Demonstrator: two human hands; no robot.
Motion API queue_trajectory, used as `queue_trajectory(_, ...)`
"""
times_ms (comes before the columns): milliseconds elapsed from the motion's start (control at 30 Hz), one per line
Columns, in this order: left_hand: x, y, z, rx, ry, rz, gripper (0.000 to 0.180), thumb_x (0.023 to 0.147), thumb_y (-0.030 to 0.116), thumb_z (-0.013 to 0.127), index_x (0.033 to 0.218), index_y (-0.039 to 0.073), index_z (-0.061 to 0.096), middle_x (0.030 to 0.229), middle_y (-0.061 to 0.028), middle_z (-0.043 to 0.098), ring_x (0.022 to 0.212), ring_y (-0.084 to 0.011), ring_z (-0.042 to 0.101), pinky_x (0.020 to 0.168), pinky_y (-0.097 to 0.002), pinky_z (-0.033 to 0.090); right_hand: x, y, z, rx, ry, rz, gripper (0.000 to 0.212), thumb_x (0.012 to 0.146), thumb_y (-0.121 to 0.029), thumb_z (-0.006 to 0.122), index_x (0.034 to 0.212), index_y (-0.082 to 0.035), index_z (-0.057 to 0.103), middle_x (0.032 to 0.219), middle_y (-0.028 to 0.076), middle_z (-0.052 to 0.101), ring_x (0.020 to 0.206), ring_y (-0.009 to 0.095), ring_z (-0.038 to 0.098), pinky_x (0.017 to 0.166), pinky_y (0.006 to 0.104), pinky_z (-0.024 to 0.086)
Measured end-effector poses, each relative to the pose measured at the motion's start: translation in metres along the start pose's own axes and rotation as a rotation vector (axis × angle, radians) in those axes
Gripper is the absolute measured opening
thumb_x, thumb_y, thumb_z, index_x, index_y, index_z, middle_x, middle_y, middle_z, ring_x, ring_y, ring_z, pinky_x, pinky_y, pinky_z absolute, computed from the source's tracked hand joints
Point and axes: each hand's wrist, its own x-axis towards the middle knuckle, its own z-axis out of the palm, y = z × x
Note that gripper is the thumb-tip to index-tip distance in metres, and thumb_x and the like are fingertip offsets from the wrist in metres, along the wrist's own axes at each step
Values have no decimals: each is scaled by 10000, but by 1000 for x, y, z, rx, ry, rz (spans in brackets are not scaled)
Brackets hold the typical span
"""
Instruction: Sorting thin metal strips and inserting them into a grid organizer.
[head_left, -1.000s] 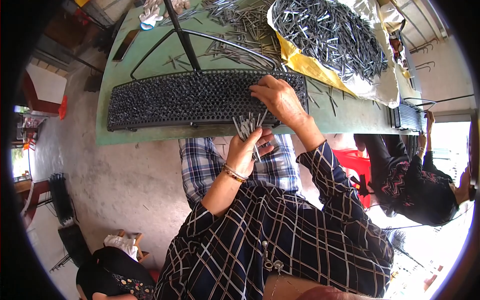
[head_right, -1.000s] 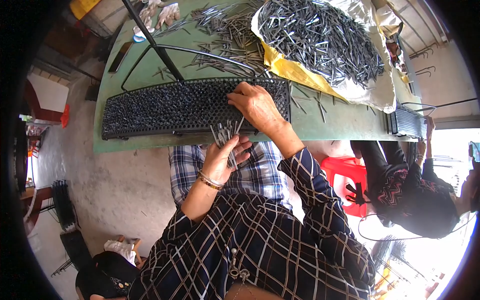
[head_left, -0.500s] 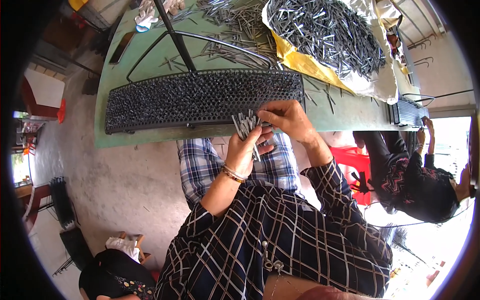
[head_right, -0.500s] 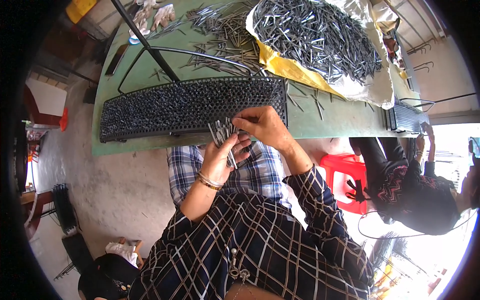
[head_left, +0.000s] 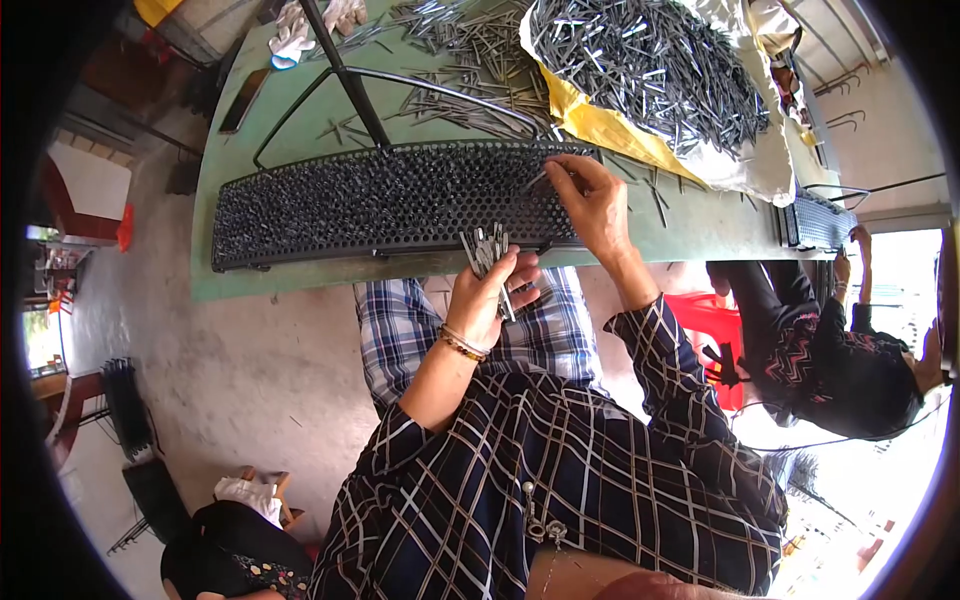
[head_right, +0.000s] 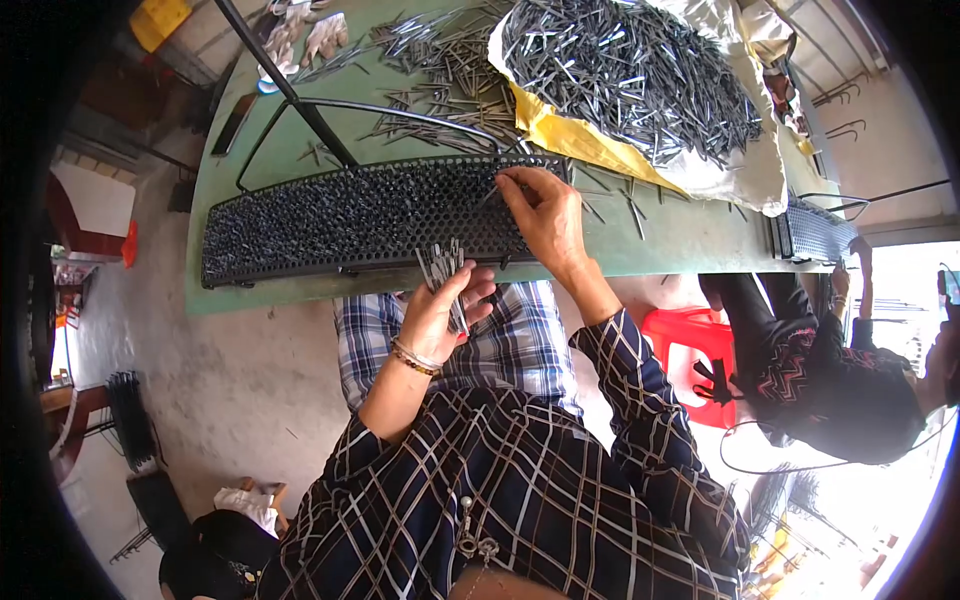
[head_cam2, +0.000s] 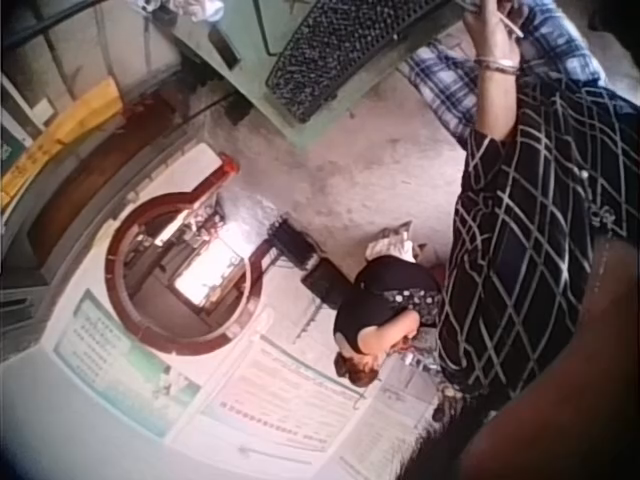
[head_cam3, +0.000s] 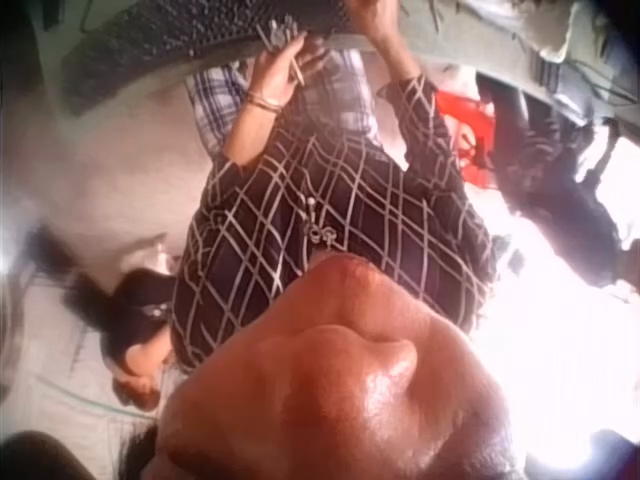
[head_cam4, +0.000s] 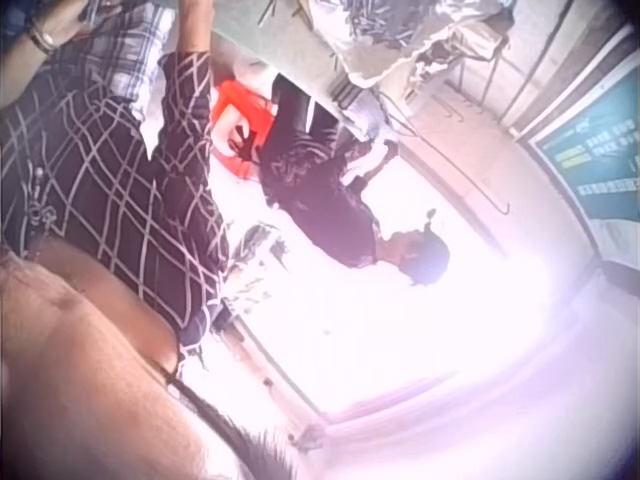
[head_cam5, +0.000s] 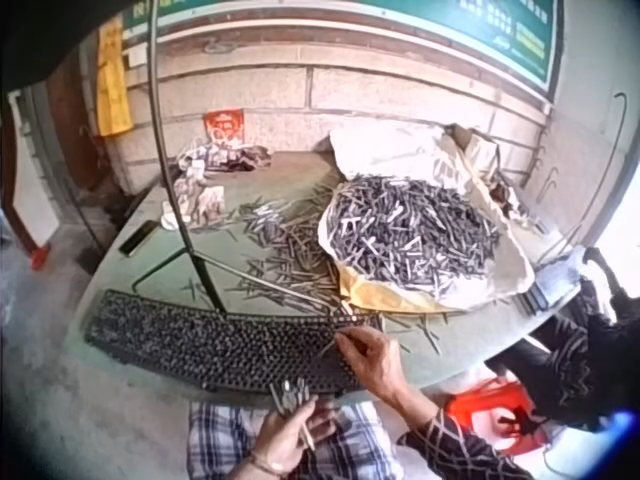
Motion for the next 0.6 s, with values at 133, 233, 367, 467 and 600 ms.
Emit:
queue_trajectory(133, 2, -2, -3, -9, 3, -12, 219, 903, 159, 574, 1079, 32, 543, 1023, -143, 637, 885, -199, 643, 672, -317, 577, -1, -2, 0, -52, -48, -34, 147, 816, -85, 661, 937, -1, 668, 792, 69, 656, 631, 90, 576, 578, 223, 460)
queue_trajectory(233, 2, -1, -3, -9, 4, -7, 226, 904, 149, 571, 1090, 27, 535, 1020, -146, 637, 883, -201, 642, 671, -316, 577, -3, -6, 3, -89, -128, -140, 141, 821, -76, 649, 940, -2, 667, 843, 78, 658, 666, 140, 614, 598, 248, 484)
queue_trajectory(367, 2, -1, -5, -1, -10, 3, 246, 907, 141, 564, 1112, 12, 521, 1014, -149, 634, 880, -204, 642, 665, -313, 577, 0, -5, 6, -104, -208, -230, 136, 819, -70, 644, 939, -10, 666, 879, 88, 649, 700, 186, 632, 609, 273, 497)
queue_trajectory(467, 1, 0, -3, 1, -17, 4, 250, 911, 137, 556, 1120, 5, 519, 1013, -149, 632, 882, -205, 641, 666, -314, 577, 4, -4, 4, -140, -201, -251, 132, 818, -69, 645, 936, -15, 667, 880, 91, 645, 716, 202, 634, 615, 280, 500)
queue_trajectory(600, 1, 0, -5, 24, -23, 16, 217, 918, 161, 550, 1073, 11, 537, 997, -138, 640, 879, -198, 640, 683, -327, 574, 5, -2, 4, -153, -226, -261, 129, 816, -72, 647, 928, -11, 665, 860, 88, 644, 699, 205, 631, 610, 279, 500)
